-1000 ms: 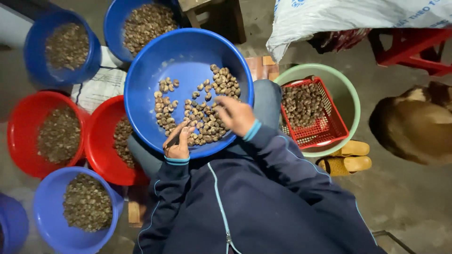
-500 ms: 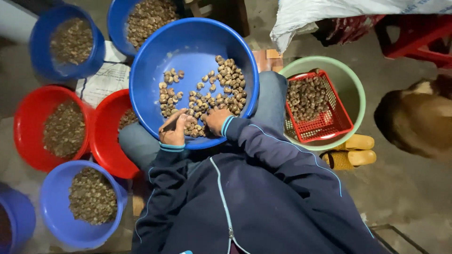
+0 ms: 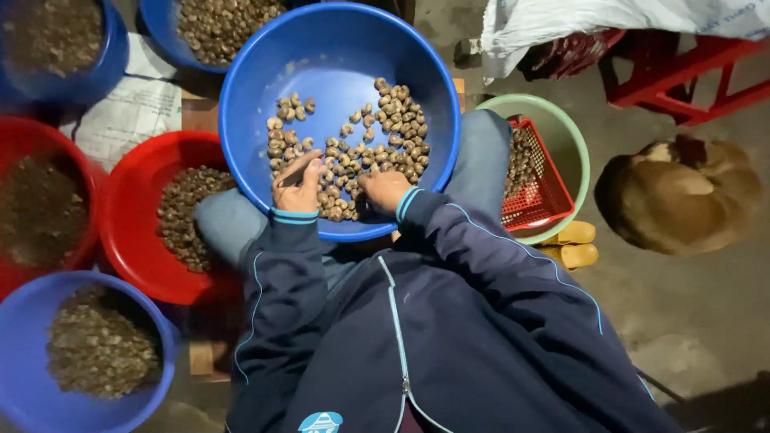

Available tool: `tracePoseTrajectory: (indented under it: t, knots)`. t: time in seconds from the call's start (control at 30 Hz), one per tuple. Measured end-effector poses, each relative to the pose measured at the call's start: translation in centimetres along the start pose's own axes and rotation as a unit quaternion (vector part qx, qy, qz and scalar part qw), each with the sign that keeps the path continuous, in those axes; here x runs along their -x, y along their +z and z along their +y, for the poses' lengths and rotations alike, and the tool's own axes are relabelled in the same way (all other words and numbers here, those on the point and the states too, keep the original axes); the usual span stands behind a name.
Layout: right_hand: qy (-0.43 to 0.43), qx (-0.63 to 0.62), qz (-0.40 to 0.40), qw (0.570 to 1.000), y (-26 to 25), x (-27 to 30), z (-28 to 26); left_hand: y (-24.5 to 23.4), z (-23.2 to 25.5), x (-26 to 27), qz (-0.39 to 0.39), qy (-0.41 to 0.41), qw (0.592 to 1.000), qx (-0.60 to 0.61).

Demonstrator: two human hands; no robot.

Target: Manually peeling or cracking nuts using a small hand-held tool over a large basin.

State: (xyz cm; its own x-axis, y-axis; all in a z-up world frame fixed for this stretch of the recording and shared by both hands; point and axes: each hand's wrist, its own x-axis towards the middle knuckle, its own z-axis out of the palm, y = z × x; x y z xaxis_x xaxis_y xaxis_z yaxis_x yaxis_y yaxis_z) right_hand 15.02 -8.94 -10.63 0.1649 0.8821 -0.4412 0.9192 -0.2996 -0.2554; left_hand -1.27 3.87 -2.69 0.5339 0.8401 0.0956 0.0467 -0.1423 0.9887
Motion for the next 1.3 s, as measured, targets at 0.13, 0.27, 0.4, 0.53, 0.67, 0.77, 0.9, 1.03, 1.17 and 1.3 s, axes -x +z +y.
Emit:
tracePoseTrajectory:
  t: [0.13, 0.27, 0.4, 0.53, 0.67, 0.77, 0.9, 1.03, 1.17, 1.3]
  knots:
    - [-0.008, -0.172, 0.069, 0.983, -5.4, 2.7, -1.8, 0.2, 0.8, 0.3, 0.007, 0.007, 1.0, 0.019]
    - [-0.012, -0.476, 0.122, 0.871, -8.2, 3.8, -3.2, 0.2, 1.2, 0.2, -0.012, 0.017, 0.999, 0.045]
    - [0.012, -0.683, 0.156, 0.713, -8.1, 2.7, -3.3, 0.2, 1.8, 0.1, -0.046, 0.002, 0.998, 0.044]
    - [-0.006, -0.736, 0.149, 0.66, -8.8, 2.8, -4.0, -0.2, 3.0, 0.4, -0.063, -0.005, 0.998, 0.003]
    - [-0.02, -0.738, 0.145, 0.659, -8.0, 2.0, -3.6, 0.0, 3.6, 0.1, -0.061, 0.01, 0.998, -0.009]
    - [-0.026, -0.724, 0.15, 0.673, -8.1, 1.9, -3.5, 0.3, 3.8, -0.1, -0.064, 0.022, 0.998, -0.004]
    - [-0.039, -0.755, 0.139, 0.64, -8.1, 1.8, -3.8, 0.3, 3.9, -0.2, -0.055, 0.019, 0.998, 0.008]
    - [-0.023, -0.802, 0.115, 0.586, -7.7, 1.4, -4.1, 0.3, 2.4, -0.3, -0.035, 0.049, 0.998, -0.001]
    - [-0.013, -0.826, 0.122, 0.55, -7.3, 1.5, -4.3, 0.2, 2.1, -0.3, -0.057, 0.06, 0.997, 0.002]
    - [-0.009, -0.836, 0.124, 0.534, -7.1, 1.5, -4.3, 0.2, 2.1, -0.5, -0.058, 0.065, 0.996, 0.011]
